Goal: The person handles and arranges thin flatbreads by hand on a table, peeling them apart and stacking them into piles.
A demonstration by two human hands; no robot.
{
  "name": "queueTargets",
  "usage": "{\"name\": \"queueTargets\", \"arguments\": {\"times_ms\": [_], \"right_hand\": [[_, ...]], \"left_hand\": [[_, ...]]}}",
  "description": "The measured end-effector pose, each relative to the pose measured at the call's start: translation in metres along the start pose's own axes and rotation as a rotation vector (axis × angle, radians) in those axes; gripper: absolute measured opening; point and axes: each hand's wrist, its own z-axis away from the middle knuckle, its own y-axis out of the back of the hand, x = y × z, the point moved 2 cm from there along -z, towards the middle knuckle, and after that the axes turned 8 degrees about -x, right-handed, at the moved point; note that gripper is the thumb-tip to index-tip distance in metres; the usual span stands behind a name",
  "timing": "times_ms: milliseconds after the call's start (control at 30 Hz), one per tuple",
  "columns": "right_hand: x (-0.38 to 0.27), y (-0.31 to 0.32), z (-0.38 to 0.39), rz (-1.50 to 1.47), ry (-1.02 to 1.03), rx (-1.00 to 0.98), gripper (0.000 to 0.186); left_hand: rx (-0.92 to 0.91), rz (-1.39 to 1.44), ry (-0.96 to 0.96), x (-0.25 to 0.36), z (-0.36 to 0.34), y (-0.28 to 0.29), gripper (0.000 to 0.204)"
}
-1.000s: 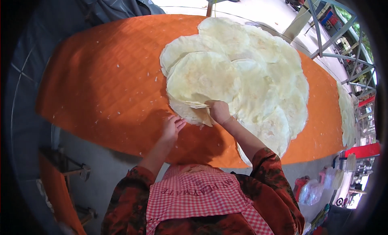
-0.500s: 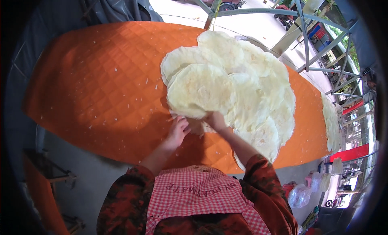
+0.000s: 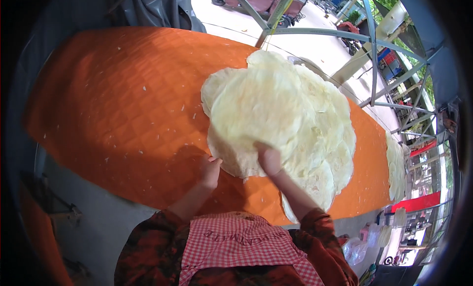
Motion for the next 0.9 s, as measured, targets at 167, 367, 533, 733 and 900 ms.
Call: {"name": "queueTargets", "arguments": {"times_ms": [167, 367, 533, 733, 900], "right_hand": [[-0.021, -0.058, 0.036, -0.105, -0.067, -0.122, 0.016], [-0.018, -0.049, 0.038, -0.056, -0.008, -0.141, 0.023], [-0.012, -0.044, 0.035, -0.039, -0.057, -0.219, 0.023], [-0.016, -0.049, 0.041, -0.072, -0.011, -0.183, 0.032], [-0.013, -0.050, 0.044, -0.084, -0.016, -0.159, 0.036]], "left_hand": [[0.000, 0.150, 0.165, 0.012, 0.001, 0.005, 0.017], [0.105, -0.095, -0.064, 0.019, -0.012, -0.002, 0.017], [-0.115, 0.065, 0.322, 0.032, -0.017, 0.002, 0.016], [-0.107, 0.089, 0.479, 0.051, -0.011, -0.002, 0.028], [-0.150, 0.068, 0.436, 0.045, -0.018, -0.007, 0.038]]}}
